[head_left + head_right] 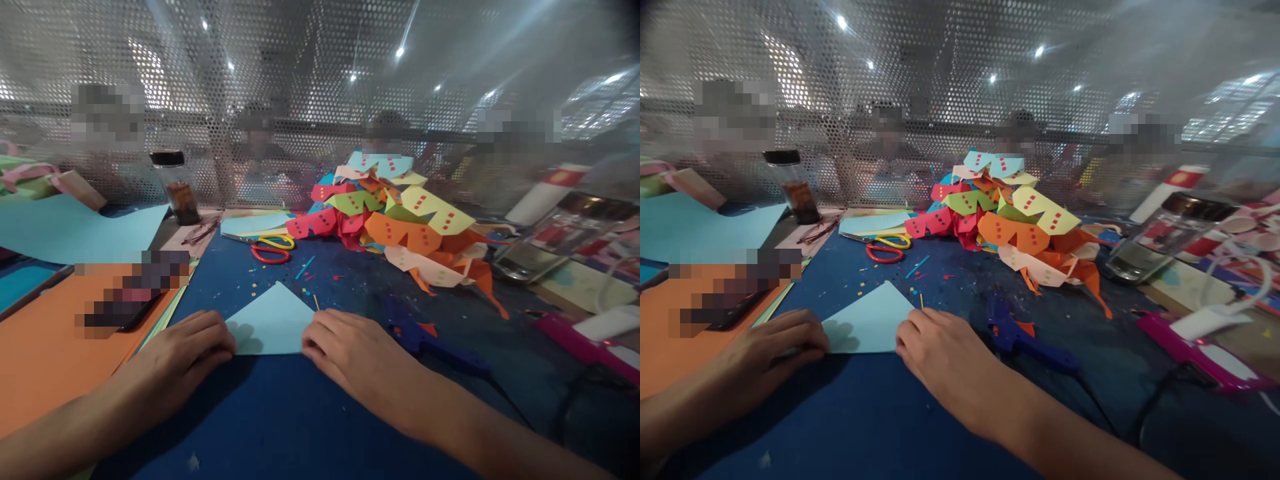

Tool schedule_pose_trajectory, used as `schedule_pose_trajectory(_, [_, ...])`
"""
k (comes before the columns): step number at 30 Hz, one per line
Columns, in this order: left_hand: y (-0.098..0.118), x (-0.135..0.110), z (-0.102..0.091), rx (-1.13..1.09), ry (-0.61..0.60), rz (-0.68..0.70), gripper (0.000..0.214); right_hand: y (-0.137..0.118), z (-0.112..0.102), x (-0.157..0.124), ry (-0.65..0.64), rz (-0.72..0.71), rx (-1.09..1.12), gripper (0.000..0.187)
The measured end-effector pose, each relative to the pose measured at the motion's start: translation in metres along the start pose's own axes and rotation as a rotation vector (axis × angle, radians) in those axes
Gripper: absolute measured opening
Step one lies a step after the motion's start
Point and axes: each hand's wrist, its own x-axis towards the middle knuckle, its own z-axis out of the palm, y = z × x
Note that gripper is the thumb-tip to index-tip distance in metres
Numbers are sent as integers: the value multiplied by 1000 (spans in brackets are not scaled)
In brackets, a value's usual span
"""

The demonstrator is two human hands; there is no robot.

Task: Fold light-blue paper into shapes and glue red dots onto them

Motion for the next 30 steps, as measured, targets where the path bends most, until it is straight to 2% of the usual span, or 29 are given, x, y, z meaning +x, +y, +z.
schedule_pose_trajectory(4, [-1,2,0,24,25,-41,23,-1,-3,1,-23,31,3,12])
schedule_pose_trajectory(15, [-10,5,-2,24,94,-261,21,2,-4,3,-73,168,119,9])
schedule_pose_trajectory(23, [-9,7,-7,-15,48,-266,23,1,-5,3,-91,240,158,9])
schedule_pose_trajectory(30, [-11,6,-8,35,87,-215,23,1,-9,5,-75,260,173,9])
